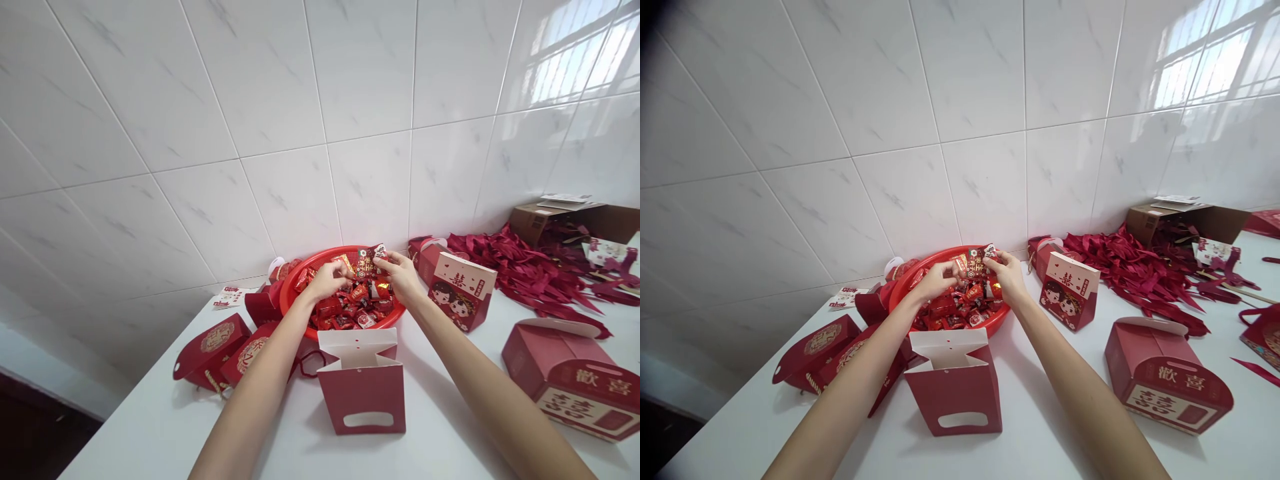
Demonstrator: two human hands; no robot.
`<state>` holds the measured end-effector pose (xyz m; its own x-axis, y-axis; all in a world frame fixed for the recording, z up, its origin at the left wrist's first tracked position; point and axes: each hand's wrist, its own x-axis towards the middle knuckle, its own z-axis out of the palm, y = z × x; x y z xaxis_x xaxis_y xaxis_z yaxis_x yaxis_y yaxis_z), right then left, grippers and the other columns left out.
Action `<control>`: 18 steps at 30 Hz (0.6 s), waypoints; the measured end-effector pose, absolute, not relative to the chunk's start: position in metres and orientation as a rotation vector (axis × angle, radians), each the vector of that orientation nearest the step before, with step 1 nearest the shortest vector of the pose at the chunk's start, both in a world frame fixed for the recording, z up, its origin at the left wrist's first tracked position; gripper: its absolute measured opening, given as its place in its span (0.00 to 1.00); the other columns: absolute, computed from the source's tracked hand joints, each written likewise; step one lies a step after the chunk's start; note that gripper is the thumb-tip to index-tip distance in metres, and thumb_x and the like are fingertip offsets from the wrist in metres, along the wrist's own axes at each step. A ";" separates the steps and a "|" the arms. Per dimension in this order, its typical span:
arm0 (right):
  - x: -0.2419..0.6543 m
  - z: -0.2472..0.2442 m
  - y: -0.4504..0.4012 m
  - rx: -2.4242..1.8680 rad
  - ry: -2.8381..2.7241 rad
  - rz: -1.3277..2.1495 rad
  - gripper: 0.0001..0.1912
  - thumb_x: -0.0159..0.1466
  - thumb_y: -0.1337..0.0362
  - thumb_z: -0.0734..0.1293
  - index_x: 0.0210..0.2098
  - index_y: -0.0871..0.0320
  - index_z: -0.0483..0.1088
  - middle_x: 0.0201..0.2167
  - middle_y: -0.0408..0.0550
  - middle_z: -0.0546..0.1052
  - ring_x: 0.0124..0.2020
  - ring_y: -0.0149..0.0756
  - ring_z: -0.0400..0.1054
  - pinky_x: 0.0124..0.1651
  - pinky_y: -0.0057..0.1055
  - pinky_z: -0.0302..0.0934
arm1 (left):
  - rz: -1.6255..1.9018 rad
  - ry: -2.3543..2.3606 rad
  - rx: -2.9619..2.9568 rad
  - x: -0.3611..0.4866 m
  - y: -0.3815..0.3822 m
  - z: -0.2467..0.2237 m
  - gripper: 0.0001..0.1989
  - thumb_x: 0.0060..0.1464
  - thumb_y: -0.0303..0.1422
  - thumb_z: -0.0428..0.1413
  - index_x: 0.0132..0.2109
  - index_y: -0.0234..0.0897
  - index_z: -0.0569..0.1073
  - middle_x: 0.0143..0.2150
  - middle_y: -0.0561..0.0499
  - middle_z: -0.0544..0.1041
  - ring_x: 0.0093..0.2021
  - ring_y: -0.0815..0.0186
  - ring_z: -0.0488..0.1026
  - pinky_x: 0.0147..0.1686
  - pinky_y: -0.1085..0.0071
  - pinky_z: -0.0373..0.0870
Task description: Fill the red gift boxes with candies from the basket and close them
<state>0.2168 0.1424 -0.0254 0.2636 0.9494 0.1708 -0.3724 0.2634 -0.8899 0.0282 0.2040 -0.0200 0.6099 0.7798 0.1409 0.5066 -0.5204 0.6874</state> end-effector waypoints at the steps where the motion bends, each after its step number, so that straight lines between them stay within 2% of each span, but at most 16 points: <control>1: 0.217 -0.026 0.143 -0.845 -0.830 1.043 0.17 0.42 0.59 0.78 0.28 0.55 0.74 0.30 0.42 0.80 0.31 0.35 0.73 0.32 0.29 0.67 | 0.518 1.029 2.259 0.029 0.204 -0.022 0.11 0.64 0.36 0.59 0.48 0.33 0.75 0.47 0.47 0.78 0.44 0.62 0.78 0.46 0.59 0.77; 7: 0.217 -0.025 0.142 -0.851 -0.802 1.048 0.17 0.42 0.60 0.78 0.29 0.55 0.72 0.27 0.42 0.79 0.28 0.35 0.72 0.30 0.30 0.68 | 0.156 1.069 2.409 0.043 0.196 -0.031 0.14 0.62 0.35 0.61 0.52 0.35 0.75 0.53 0.45 0.77 0.51 0.57 0.76 0.52 0.53 0.74; 11: 0.216 -0.024 0.141 -0.842 -0.810 1.063 0.17 0.42 0.59 0.78 0.28 0.55 0.72 0.28 0.42 0.79 0.28 0.35 0.72 0.31 0.32 0.69 | 0.037 1.068 2.450 0.055 0.193 -0.035 0.10 0.63 0.36 0.60 0.47 0.35 0.76 0.47 0.48 0.79 0.46 0.60 0.77 0.48 0.57 0.76; 15: 0.216 -0.024 0.141 -0.833 -0.806 1.070 0.18 0.41 0.59 0.79 0.29 0.55 0.72 0.28 0.42 0.78 0.28 0.35 0.72 0.30 0.31 0.68 | 0.066 1.072 2.432 0.054 0.193 -0.033 0.10 0.63 0.37 0.60 0.44 0.33 0.76 0.43 0.49 0.79 0.42 0.63 0.78 0.44 0.61 0.77; 18: 0.216 -0.024 0.141 -0.827 -0.799 1.064 0.19 0.40 0.58 0.79 0.28 0.56 0.72 0.26 0.41 0.77 0.26 0.34 0.70 0.28 0.30 0.66 | 0.257 1.113 2.389 0.048 0.196 -0.025 0.10 0.63 0.37 0.60 0.44 0.33 0.76 0.43 0.49 0.79 0.42 0.63 0.78 0.45 0.60 0.77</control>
